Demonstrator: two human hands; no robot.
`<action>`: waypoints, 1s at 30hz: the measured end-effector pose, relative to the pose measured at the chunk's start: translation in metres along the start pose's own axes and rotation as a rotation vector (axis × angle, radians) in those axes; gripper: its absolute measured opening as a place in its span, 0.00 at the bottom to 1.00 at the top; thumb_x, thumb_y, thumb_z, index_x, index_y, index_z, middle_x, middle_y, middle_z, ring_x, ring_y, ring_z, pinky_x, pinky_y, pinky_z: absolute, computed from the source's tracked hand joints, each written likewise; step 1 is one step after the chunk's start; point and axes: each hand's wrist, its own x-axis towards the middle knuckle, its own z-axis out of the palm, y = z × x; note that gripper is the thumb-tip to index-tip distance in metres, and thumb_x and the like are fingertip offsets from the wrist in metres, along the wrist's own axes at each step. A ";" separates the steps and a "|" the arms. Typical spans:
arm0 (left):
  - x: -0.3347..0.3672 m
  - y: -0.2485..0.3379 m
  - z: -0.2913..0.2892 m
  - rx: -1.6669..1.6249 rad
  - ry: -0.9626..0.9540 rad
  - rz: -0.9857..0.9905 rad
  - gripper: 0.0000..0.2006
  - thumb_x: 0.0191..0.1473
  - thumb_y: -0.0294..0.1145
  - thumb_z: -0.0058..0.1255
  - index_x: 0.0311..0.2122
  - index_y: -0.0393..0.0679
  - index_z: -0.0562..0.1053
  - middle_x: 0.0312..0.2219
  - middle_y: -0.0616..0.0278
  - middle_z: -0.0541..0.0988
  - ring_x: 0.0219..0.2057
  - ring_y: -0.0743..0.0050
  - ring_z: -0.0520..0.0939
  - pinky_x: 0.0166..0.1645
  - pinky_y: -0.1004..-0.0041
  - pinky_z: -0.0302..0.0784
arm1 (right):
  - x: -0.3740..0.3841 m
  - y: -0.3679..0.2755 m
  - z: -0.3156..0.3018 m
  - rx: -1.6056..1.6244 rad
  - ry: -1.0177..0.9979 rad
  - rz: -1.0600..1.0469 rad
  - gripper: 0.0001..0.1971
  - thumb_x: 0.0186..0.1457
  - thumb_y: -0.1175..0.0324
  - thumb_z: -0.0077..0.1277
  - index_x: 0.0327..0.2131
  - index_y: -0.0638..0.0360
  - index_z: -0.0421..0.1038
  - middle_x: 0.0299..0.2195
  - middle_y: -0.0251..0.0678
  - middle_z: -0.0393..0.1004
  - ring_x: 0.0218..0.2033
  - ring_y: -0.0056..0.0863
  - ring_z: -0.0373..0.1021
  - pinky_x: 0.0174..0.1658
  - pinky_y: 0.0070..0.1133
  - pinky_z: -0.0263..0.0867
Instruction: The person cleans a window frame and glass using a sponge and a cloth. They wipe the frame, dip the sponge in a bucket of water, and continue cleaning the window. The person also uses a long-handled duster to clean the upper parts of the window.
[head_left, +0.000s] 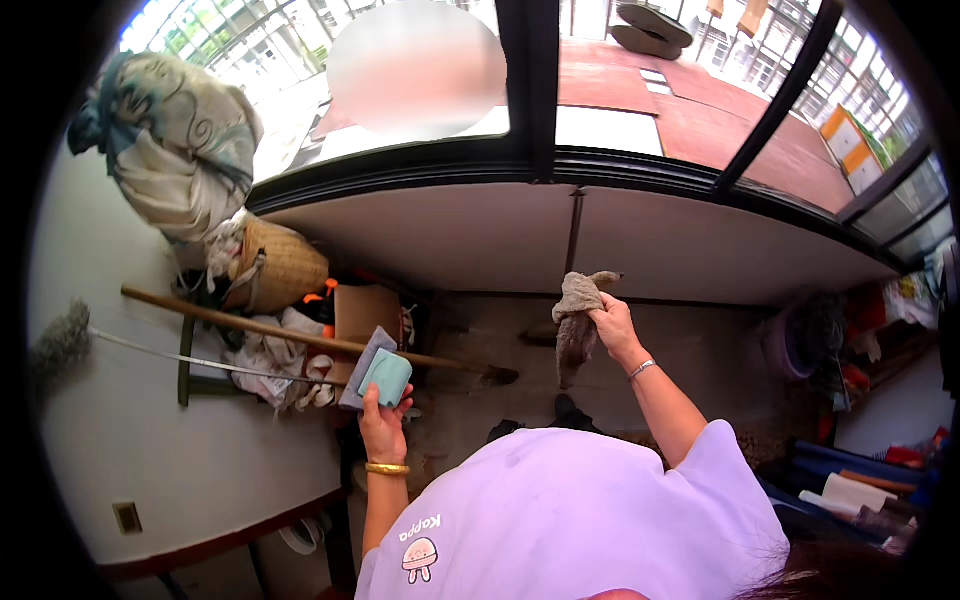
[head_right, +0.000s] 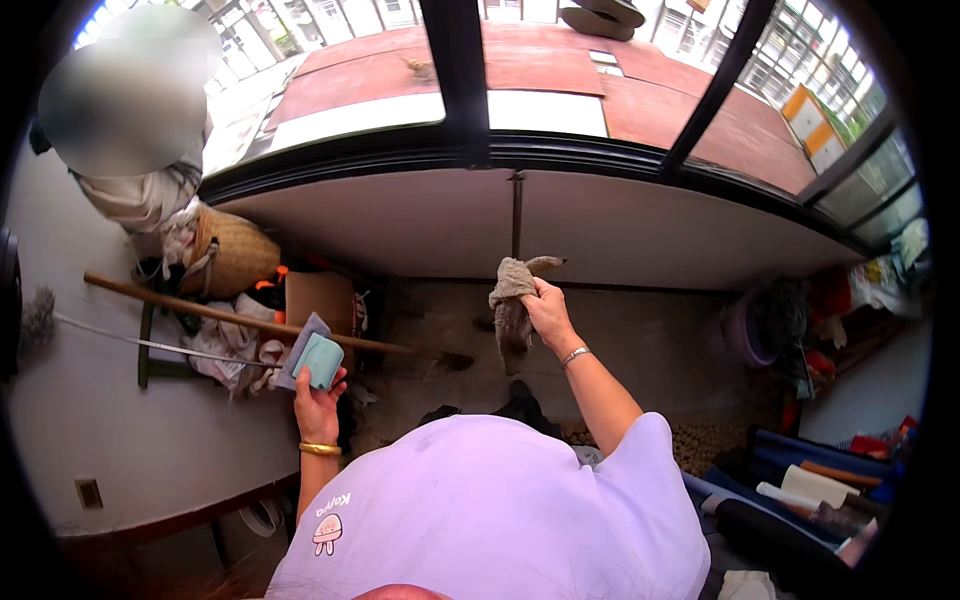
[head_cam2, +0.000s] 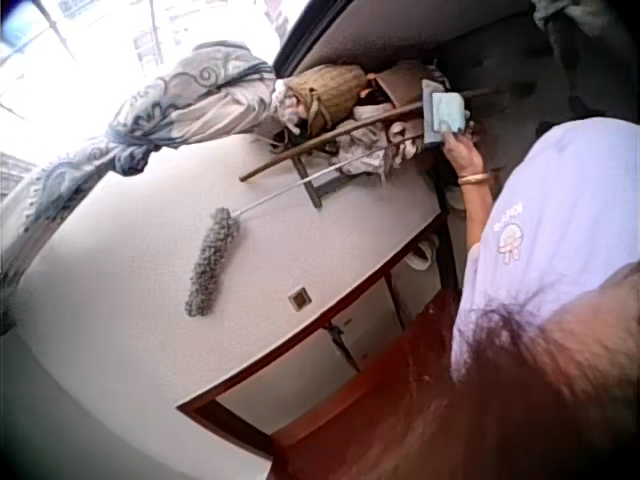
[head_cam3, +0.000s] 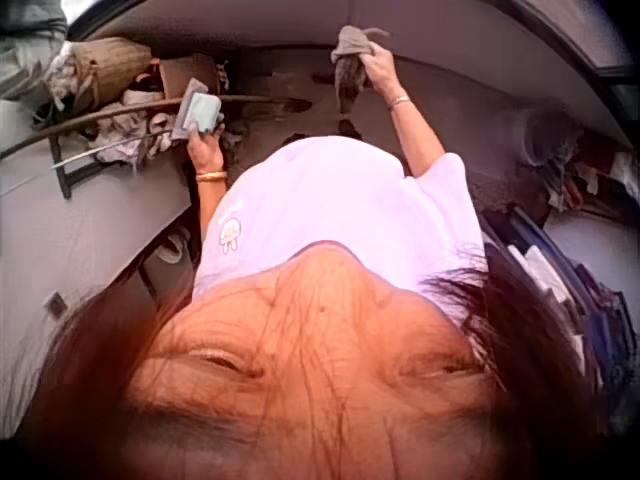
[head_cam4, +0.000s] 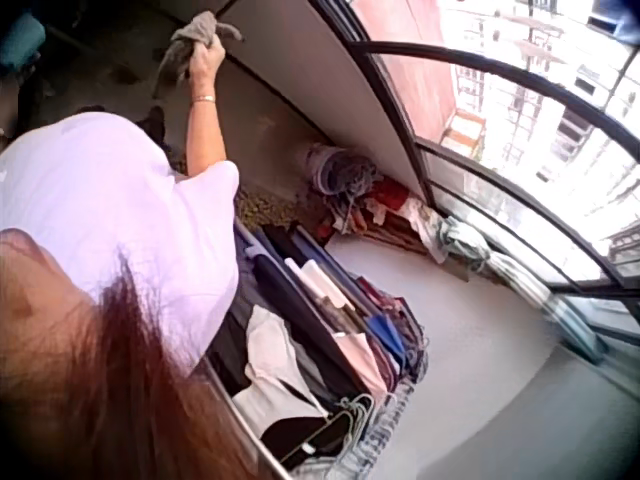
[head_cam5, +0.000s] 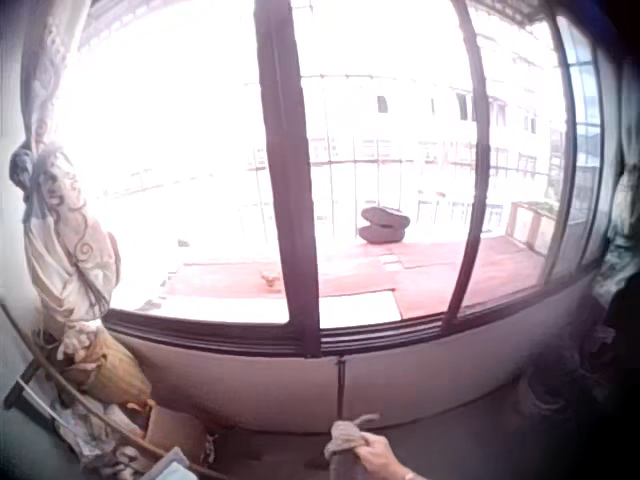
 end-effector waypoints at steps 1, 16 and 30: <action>0.003 -0.006 0.007 0.051 -0.006 0.002 0.22 0.56 0.46 0.49 0.50 0.40 0.68 0.40 0.59 0.78 0.37 0.67 0.81 0.37 0.74 0.75 | -0.006 0.002 -0.020 0.030 0.044 0.019 0.08 0.57 0.73 0.50 0.39 0.66 0.73 0.36 0.28 0.76 0.37 0.14 0.69 0.44 0.16 0.65; 0.081 -0.062 0.260 0.329 -0.485 0.104 0.18 0.51 0.30 0.58 0.47 0.36 0.71 0.42 0.64 0.75 0.43 0.77 0.74 0.51 0.74 0.68 | -0.157 0.053 -0.254 -0.061 0.759 0.181 0.05 0.49 0.75 0.52 0.29 0.69 0.72 0.25 0.26 0.72 0.26 0.12 0.63 0.28 0.19 0.61; 0.200 -0.059 0.495 0.551 -0.496 0.282 0.36 0.49 0.42 0.61 0.58 0.37 0.57 0.42 0.54 0.74 0.33 0.70 0.79 0.26 0.74 0.76 | -0.254 0.072 -0.303 -0.034 1.088 0.320 0.07 0.52 0.75 0.52 0.23 0.64 0.67 0.20 0.24 0.64 0.22 0.15 0.57 0.26 0.22 0.55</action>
